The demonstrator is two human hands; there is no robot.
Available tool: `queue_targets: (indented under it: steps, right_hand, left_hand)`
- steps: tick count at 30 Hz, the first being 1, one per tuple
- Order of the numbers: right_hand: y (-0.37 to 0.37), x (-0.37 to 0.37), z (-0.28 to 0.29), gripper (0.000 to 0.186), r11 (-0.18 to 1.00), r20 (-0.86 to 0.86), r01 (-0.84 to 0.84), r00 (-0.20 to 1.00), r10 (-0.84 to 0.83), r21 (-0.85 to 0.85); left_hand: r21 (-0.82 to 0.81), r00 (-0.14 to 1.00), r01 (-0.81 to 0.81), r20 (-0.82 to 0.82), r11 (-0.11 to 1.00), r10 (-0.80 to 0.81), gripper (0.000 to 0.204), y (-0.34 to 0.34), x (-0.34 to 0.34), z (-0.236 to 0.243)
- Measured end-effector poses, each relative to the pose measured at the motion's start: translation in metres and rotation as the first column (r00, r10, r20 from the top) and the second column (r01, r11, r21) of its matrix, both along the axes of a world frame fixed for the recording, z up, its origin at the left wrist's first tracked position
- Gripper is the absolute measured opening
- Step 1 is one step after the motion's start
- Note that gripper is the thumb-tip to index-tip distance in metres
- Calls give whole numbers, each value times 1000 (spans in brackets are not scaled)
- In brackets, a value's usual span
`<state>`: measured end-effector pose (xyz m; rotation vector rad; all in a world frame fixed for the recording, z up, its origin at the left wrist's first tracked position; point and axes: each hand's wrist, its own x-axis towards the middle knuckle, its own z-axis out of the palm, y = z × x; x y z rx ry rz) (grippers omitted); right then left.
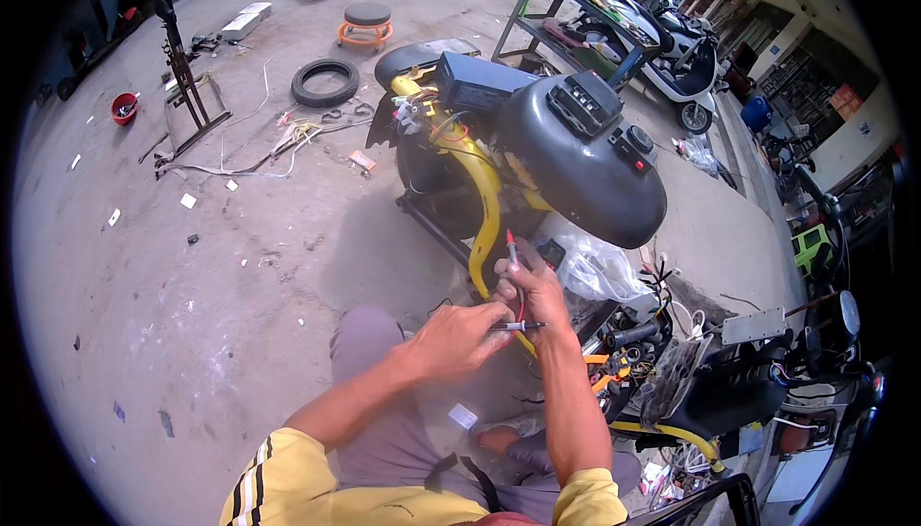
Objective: The person retrieves a multimeter from a shelf and walks outside to a yellow electric scooter. They connect the multimeter probes to wires under the seat and handlebar area, then use a screwdriver to adjust components while testing the electrical system.
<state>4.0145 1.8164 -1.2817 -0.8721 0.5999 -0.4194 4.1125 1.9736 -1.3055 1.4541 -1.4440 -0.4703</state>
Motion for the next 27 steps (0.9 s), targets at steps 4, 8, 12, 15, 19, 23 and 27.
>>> queue_targets:
  steps: [4, 8, 12, 15, 19, 23, 27]
  right_hand:
    - [-24, 15, -9, 41, 850, -199, -24, 975, -96, -526]
    - [-30, 59, 2, 32, 511, -243, -8, 885, -396, -860]
    - [-63, 101, -19, 31, 165, -12, 82, 867, -499, -983]
    - [-77, 117, -27, 31, -15, 33, 29, 845, -533, -999]
    - [-83, 128, -35, 32, 91, -85, -42, 837, -541, -995]
    - [-95, 135, -44, 33, -35, -18, -44, 846, -533, -998]
    - [-99, 142, -42, 33, -48, -12, -43, 857, -515, -998]
  left_hand:
    - [65, 933, -313, -164, 947, 320, 25, -28, 46, 24]
    - [36, 848, -523, -71, 851, 525, 24, -82, 107, 23]
    - [-136, 753, -643, 68, 754, 654, 16, -112, 125, 15]
    - [-149, 753, -654, -38, 742, 657, 17, -114, 128, 6]
    - [-130, 763, -646, -100, 752, 639, 19, -109, 125, -11]
    - [26, 744, -636, -246, 771, 621, 24, -112, 126, -4]
    - [46, 836, -459, -316, 887, 449, 29, -114, 129, -5]
